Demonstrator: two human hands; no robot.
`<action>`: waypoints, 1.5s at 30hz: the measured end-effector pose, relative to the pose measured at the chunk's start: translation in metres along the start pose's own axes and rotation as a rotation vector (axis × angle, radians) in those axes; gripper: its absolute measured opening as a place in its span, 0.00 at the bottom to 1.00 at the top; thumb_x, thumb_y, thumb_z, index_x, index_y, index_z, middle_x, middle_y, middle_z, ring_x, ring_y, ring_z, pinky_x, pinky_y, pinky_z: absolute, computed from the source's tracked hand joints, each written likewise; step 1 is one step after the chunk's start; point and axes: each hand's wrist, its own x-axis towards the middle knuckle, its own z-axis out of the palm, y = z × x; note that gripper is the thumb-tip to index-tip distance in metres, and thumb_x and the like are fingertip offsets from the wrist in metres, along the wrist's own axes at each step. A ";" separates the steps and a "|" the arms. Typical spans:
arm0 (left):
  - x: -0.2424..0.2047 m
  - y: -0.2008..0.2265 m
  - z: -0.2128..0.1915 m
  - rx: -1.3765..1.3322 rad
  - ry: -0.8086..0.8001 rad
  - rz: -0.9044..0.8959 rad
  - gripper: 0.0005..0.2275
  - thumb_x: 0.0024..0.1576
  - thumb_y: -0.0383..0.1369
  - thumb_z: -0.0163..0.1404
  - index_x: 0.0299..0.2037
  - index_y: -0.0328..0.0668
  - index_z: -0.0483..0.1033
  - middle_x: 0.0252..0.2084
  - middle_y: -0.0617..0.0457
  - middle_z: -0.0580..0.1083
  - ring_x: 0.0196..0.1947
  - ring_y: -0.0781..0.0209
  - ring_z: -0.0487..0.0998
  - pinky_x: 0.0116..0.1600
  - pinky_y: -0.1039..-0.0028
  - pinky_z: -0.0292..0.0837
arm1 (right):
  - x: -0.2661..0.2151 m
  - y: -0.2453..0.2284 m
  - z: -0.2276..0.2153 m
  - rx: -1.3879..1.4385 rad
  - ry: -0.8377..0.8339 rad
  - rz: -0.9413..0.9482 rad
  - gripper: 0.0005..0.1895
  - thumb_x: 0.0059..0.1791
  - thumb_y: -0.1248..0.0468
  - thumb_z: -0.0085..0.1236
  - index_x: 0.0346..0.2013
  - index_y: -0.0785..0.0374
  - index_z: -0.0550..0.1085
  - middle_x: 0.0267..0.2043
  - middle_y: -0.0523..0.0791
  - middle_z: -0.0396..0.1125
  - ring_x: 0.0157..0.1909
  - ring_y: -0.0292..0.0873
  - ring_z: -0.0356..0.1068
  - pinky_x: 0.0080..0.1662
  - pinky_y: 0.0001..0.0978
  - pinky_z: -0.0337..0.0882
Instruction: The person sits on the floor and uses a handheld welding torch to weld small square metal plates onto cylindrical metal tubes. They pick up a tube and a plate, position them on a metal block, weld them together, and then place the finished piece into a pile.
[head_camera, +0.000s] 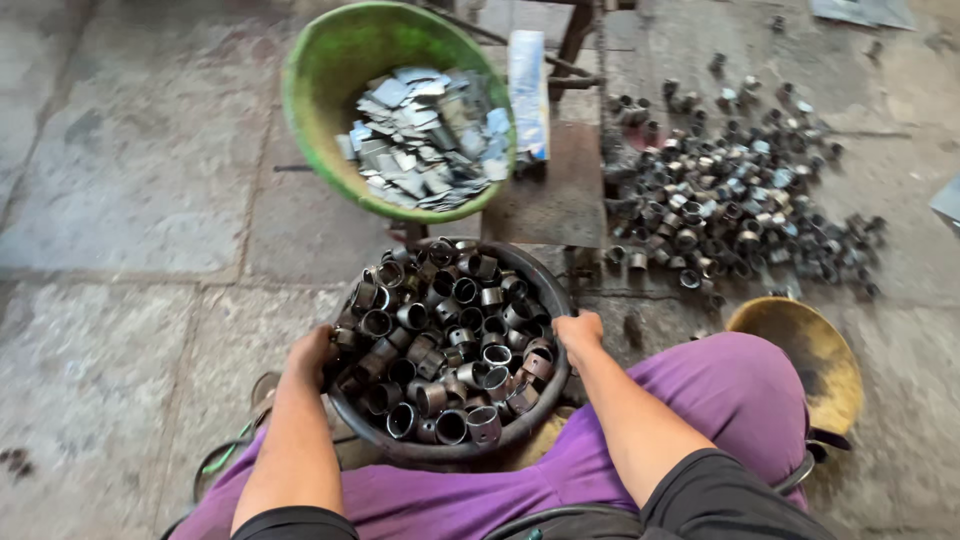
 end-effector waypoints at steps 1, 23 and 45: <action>-0.001 0.002 0.009 0.308 0.021 0.232 0.16 0.55 0.38 0.54 0.49 0.34 0.82 0.49 0.32 0.77 0.50 0.33 0.79 0.51 0.46 0.73 | 0.003 -0.001 -0.009 0.013 0.036 -0.007 0.16 0.32 0.69 0.64 0.35 0.69 0.81 0.35 0.55 0.77 0.36 0.51 0.77 0.42 0.42 0.75; 0.023 0.041 0.135 0.326 -0.044 0.011 0.26 0.53 0.48 0.55 0.53 0.31 0.78 0.50 0.41 0.76 0.48 0.48 0.75 0.53 0.61 0.68 | 0.058 0.028 -0.083 -0.061 0.168 -0.046 0.20 0.36 0.65 0.61 0.42 0.68 0.79 0.41 0.58 0.75 0.45 0.56 0.77 0.49 0.44 0.73; 0.014 0.029 0.136 -0.266 -0.167 -0.032 0.44 0.56 0.62 0.49 0.71 0.30 0.54 0.68 0.35 0.63 0.64 0.42 0.68 0.66 0.57 0.63 | 0.052 0.040 -0.081 -0.153 0.096 -0.117 0.21 0.43 0.60 0.60 0.47 0.68 0.76 0.47 0.60 0.73 0.53 0.62 0.73 0.55 0.49 0.71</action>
